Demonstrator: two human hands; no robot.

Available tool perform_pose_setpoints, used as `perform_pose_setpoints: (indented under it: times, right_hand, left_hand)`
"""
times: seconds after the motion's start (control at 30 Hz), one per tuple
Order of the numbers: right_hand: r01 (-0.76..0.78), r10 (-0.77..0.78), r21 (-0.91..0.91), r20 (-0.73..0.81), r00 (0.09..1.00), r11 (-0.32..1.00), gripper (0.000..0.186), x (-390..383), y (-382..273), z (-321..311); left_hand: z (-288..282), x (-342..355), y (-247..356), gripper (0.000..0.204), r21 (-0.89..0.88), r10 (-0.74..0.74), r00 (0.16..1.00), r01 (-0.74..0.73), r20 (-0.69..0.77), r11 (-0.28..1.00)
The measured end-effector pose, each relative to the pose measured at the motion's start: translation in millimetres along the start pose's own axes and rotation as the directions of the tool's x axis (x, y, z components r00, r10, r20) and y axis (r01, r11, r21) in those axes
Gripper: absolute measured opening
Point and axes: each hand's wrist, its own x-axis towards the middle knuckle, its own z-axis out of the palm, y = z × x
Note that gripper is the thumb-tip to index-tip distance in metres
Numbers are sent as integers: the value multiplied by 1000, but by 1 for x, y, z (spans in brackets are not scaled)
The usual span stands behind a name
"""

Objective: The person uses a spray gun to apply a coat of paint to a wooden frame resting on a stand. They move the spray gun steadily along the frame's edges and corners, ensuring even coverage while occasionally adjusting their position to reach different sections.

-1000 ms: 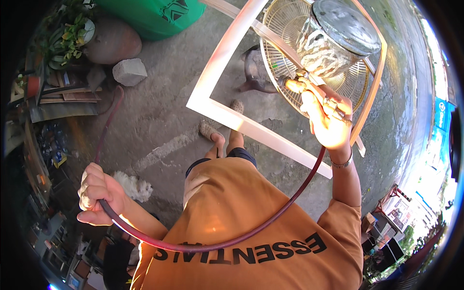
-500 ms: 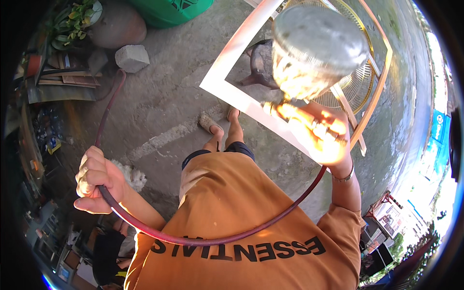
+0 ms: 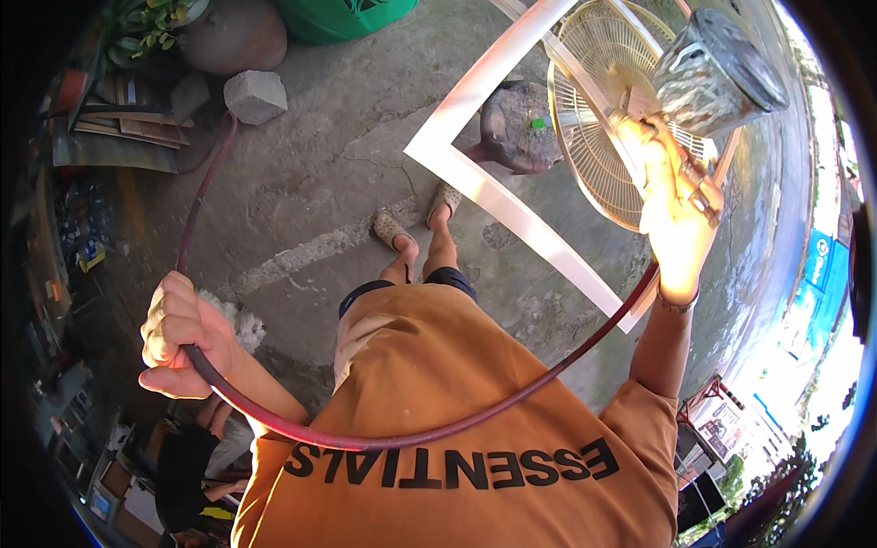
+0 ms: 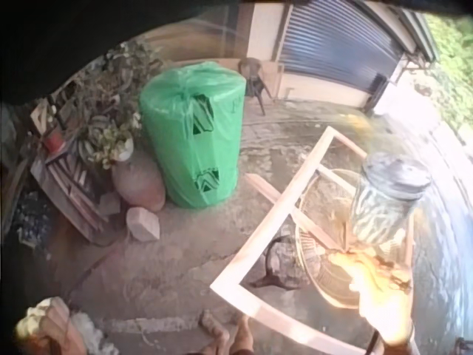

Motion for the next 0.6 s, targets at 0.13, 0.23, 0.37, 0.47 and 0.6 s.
perform_pose_setpoints:
  times: [0.13, 0.23, 0.37, 0.47, 0.6]
  right_hand:
    - [276, -287, 90, 139, 948, 957, 20, -31, -4, 4]
    - [278, -369, 294, 325, 870, 914, 21, -37, -19, 3]
    - [241, -322, 254, 360, 876, 937, 18, -32, -17, 2]
    - [178, -207, 131, 260, 943, 975, 21, -14, -1, 2]
    - [11, -22, 97, 112, 993, 995, 19, 25, 21, 3]
  left_hand:
    - [3, 3, -2, 71, -19, 3, 1000, -3, 5, 1000]
    - [2, 3, -3, 71, -26, 5, 1000, -5, 7, 1000]
    - [3, 5, -5, 72, -52, 3, 1000, -3, 9, 999]
    - [7, 8, -3, 72, -62, 7, 1000, -7, 2, 998]
    - [21, 14, 2, 71, 24, 22, 1000, -22, -10, 999]
